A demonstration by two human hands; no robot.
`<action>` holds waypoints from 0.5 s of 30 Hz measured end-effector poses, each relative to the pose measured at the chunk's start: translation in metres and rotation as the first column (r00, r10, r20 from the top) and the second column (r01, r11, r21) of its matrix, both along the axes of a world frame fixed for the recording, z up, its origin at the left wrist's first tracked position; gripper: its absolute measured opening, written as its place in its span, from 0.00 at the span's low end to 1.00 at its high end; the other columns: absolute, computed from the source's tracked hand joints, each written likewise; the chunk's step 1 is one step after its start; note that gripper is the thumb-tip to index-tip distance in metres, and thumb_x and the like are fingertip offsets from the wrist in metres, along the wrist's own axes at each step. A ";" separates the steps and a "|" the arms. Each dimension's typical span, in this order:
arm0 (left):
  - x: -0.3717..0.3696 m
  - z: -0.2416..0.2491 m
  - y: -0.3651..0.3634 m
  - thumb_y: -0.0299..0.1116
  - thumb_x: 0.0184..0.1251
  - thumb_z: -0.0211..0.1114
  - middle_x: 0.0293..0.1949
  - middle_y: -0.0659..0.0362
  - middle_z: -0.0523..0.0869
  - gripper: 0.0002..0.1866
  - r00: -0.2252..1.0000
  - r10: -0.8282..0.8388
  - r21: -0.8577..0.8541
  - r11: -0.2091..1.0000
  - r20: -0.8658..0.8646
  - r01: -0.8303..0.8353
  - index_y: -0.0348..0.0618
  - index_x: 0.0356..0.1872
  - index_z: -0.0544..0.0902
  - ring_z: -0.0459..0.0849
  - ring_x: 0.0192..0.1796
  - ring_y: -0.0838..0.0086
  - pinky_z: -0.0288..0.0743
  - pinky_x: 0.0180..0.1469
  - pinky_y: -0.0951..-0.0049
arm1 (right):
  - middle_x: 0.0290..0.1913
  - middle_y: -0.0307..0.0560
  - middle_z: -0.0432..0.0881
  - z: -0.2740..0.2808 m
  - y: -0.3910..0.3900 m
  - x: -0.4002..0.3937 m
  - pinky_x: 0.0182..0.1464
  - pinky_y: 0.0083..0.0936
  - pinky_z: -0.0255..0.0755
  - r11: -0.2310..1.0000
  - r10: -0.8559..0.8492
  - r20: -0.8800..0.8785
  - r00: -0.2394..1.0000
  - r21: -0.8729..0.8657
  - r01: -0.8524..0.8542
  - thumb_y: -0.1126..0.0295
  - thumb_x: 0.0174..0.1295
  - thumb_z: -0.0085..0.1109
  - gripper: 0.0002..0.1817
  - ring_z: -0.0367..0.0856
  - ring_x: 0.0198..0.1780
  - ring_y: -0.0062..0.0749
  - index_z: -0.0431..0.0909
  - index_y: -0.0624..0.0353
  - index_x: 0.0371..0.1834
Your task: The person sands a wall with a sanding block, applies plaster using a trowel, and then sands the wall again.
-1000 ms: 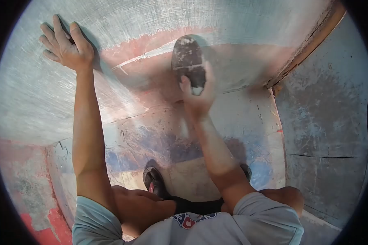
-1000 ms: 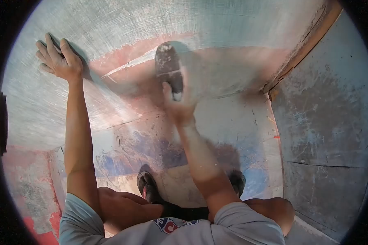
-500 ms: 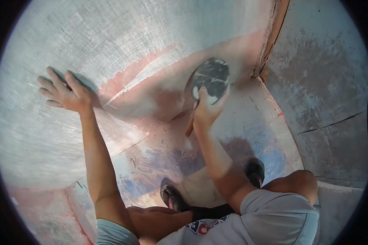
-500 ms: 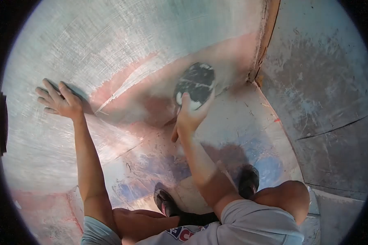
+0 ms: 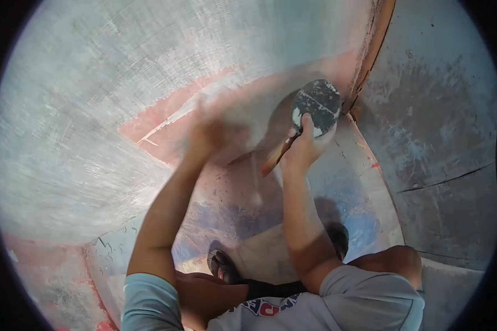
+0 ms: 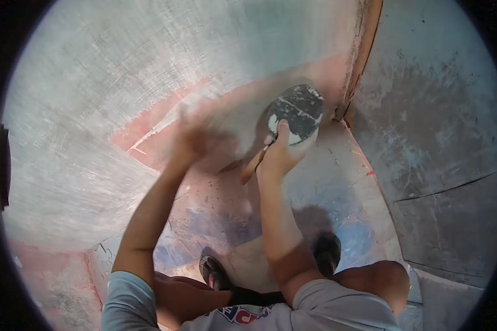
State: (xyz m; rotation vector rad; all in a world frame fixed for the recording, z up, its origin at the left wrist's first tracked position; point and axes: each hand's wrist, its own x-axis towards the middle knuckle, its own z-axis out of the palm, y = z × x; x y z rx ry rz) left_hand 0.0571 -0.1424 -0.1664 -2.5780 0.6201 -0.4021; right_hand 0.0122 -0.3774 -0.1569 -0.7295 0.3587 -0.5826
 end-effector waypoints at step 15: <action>0.033 0.050 -0.102 0.46 0.69 0.62 0.80 0.58 0.65 0.31 0.934 -0.034 -0.348 0.923 0.356 0.166 0.63 0.74 0.73 0.65 0.79 0.62 0.52 0.75 0.29 | 0.56 0.46 0.77 -0.017 -0.018 0.011 0.35 0.25 0.73 0.996 -0.032 -0.013 0.999 -0.090 0.031 0.79 0.67 0.59 0.37 0.77 0.39 0.26 0.56 0.58 0.79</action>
